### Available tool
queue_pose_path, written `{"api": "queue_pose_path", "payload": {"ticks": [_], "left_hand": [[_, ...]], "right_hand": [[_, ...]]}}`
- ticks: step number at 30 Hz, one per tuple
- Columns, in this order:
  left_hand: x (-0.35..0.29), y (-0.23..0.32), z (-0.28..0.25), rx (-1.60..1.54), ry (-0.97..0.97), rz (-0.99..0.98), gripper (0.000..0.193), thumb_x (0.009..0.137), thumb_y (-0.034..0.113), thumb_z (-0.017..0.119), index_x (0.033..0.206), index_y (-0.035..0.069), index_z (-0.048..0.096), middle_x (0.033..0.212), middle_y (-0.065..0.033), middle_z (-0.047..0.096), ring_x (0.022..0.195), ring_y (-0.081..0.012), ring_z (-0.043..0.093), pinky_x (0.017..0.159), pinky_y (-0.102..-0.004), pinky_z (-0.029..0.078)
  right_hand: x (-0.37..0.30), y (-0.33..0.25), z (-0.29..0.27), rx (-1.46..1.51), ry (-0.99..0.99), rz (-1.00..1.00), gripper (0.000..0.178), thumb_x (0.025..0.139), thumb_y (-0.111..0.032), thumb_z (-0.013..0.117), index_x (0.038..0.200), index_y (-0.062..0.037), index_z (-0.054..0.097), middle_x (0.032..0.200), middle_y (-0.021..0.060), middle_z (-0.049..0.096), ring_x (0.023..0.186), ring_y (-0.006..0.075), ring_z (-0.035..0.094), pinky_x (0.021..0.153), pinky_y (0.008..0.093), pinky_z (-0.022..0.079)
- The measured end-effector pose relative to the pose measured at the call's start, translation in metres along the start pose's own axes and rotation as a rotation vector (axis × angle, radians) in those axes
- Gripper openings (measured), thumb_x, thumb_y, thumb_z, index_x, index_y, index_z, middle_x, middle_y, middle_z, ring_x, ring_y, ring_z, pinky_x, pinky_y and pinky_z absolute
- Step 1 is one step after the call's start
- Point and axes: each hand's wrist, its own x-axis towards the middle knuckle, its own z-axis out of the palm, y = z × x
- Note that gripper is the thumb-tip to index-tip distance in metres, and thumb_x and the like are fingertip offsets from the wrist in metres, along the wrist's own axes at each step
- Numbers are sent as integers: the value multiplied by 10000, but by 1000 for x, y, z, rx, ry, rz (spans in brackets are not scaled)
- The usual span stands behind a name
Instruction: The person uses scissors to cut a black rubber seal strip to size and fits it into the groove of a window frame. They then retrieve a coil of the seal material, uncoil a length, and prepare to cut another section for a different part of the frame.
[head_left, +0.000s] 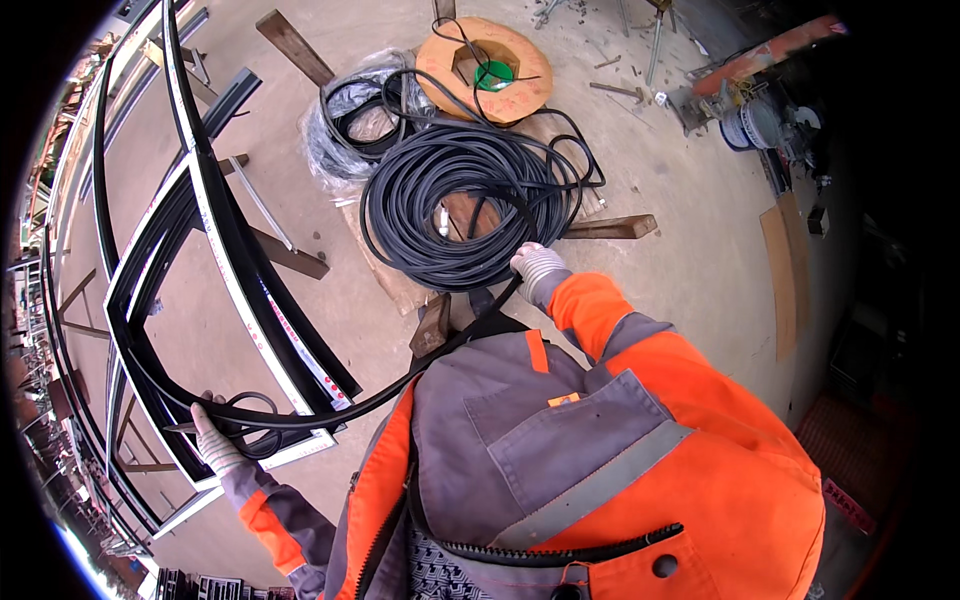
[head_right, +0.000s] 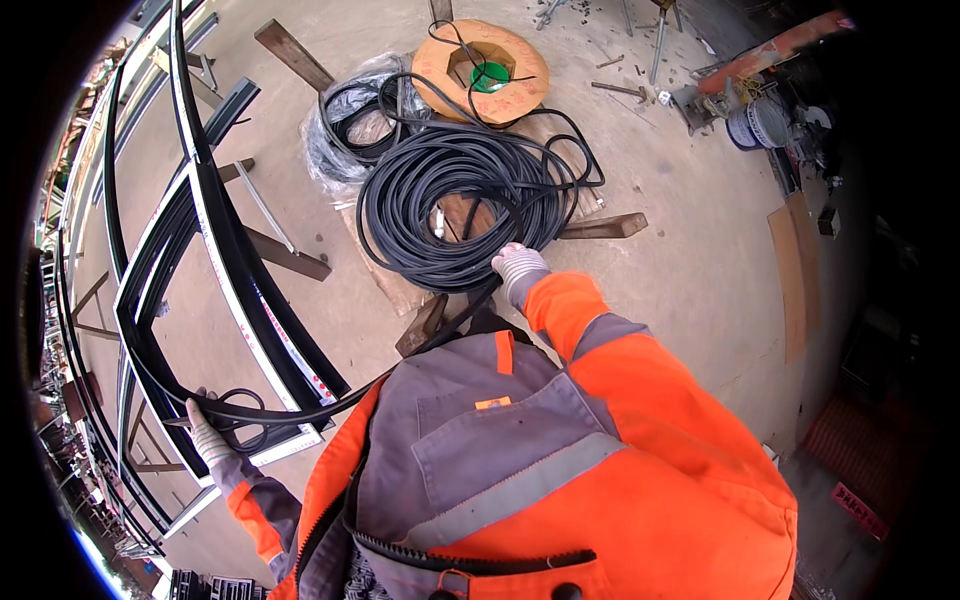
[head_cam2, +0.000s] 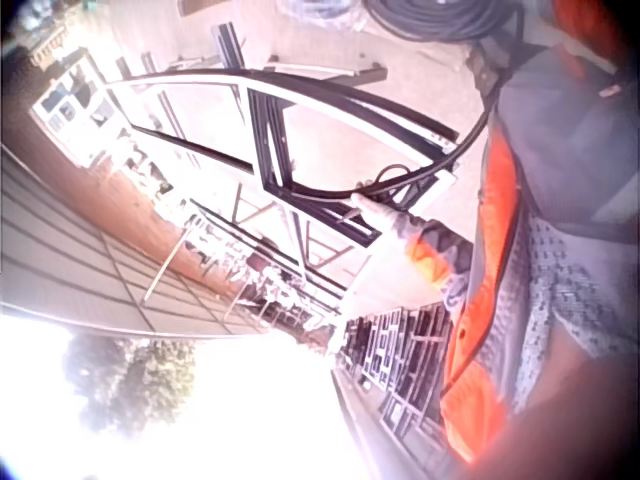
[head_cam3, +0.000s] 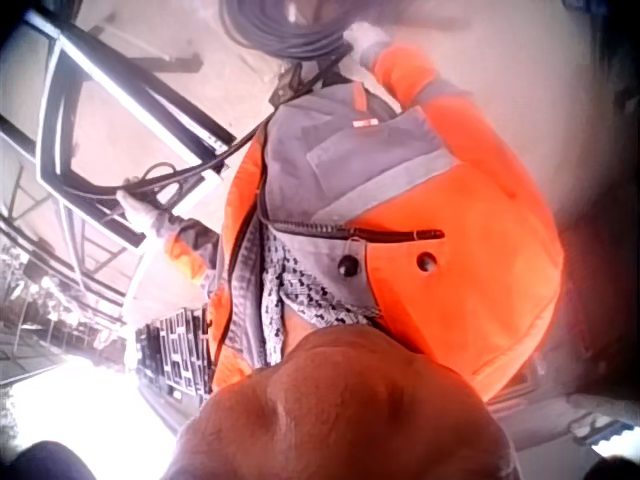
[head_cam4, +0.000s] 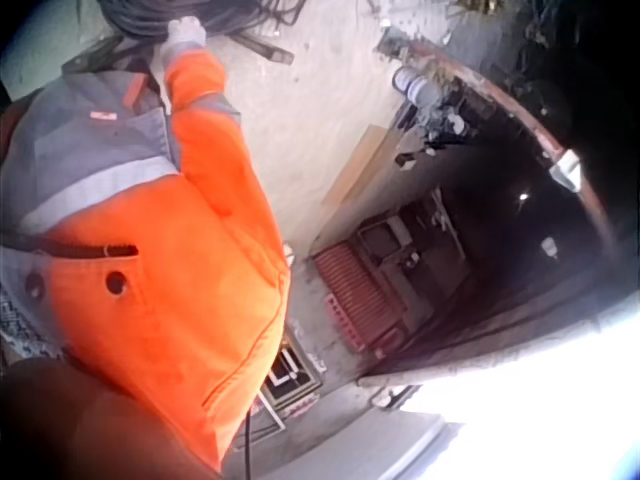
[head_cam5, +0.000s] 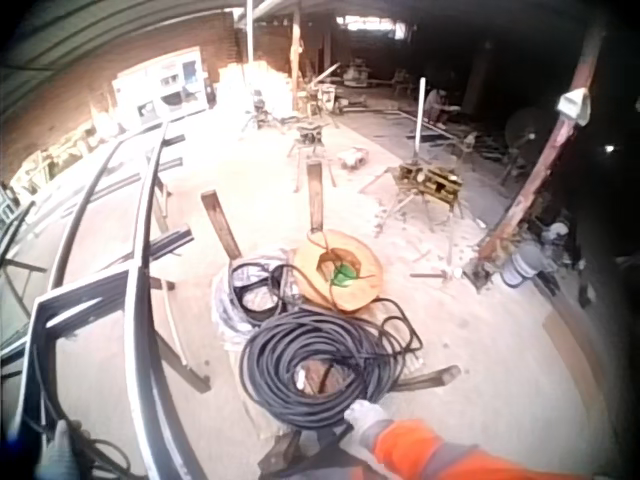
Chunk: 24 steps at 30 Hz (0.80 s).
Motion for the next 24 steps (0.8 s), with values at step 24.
{"api": "queue_pose_path", "payload": {"ticks": [24], "left_hand": [[-1, -42, 96, -10, -437, -189, 274, 932, 372, 648, 940, 99, 638, 791, -59, 665, 581, -141, 616, 480, -254, 508]], "right_hand": [[-37, -148, -67, 175, 28, -115, 235, 748, -284, 734, 868, -82, 729, 856, 133, 688, 921, 332, 647, 850, 417, 498]]}}
